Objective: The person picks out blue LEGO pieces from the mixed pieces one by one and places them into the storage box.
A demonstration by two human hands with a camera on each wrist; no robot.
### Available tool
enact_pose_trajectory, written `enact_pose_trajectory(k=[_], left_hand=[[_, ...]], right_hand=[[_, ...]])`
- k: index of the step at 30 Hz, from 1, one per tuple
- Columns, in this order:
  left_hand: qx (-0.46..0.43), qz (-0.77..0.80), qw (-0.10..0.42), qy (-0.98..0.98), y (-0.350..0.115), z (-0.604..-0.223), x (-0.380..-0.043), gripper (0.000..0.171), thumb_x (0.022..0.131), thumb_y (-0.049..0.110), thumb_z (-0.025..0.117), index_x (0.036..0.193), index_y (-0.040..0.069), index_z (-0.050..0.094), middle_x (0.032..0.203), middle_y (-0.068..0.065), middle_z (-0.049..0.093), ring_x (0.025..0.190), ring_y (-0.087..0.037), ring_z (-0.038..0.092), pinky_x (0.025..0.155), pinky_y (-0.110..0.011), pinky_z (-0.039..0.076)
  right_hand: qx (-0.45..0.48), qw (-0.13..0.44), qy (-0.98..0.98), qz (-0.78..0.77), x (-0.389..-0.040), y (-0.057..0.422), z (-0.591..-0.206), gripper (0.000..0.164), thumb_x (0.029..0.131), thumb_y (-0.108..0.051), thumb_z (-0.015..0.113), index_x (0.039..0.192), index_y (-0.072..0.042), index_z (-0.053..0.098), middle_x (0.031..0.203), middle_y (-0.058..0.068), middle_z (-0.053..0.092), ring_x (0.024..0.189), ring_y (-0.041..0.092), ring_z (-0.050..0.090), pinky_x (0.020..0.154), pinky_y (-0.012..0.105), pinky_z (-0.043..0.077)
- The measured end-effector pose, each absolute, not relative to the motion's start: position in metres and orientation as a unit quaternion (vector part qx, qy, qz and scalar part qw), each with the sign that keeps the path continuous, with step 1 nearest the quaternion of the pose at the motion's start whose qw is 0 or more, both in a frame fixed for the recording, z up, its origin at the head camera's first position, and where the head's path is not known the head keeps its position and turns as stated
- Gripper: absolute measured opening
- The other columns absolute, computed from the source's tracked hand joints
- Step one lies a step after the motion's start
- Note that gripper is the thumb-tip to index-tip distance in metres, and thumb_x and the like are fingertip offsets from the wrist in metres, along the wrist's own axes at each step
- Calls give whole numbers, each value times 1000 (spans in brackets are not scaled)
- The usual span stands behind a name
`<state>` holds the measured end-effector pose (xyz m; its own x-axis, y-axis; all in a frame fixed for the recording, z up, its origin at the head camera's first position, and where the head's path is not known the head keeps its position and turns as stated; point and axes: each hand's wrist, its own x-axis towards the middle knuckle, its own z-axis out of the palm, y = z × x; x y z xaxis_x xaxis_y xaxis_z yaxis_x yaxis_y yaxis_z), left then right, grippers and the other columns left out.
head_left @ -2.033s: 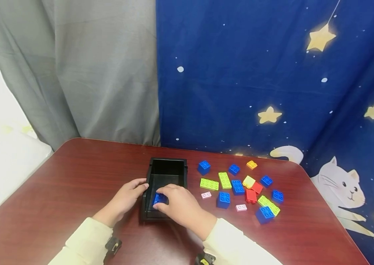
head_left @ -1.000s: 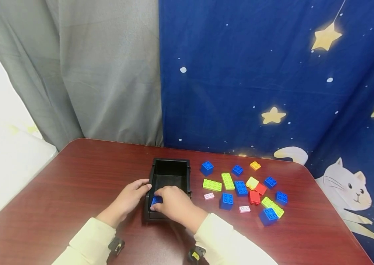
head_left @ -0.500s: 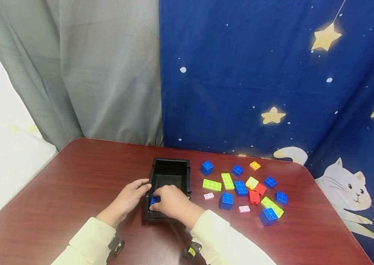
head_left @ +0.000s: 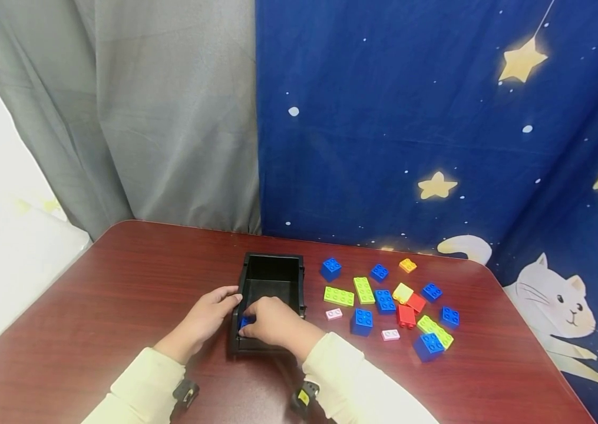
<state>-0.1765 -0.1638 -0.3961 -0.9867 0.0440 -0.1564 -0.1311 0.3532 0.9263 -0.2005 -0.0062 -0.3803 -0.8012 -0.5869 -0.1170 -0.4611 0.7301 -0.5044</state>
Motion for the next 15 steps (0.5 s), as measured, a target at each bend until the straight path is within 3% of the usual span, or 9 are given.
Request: enact_pose_trajectory(k=[15], left_hand=[[-29, 567, 78, 820, -165, -399, -178, 46, 100, 22, 47, 137, -5, 46, 134, -25, 53, 120, -36, 54, 105, -54, 38]], right_hand=[[-299, 124, 925, -201, -204, -10, -383, 27, 81, -24, 78, 101, -7, 76, 85, 0, 74, 76, 7, 64, 70, 19, 53]])
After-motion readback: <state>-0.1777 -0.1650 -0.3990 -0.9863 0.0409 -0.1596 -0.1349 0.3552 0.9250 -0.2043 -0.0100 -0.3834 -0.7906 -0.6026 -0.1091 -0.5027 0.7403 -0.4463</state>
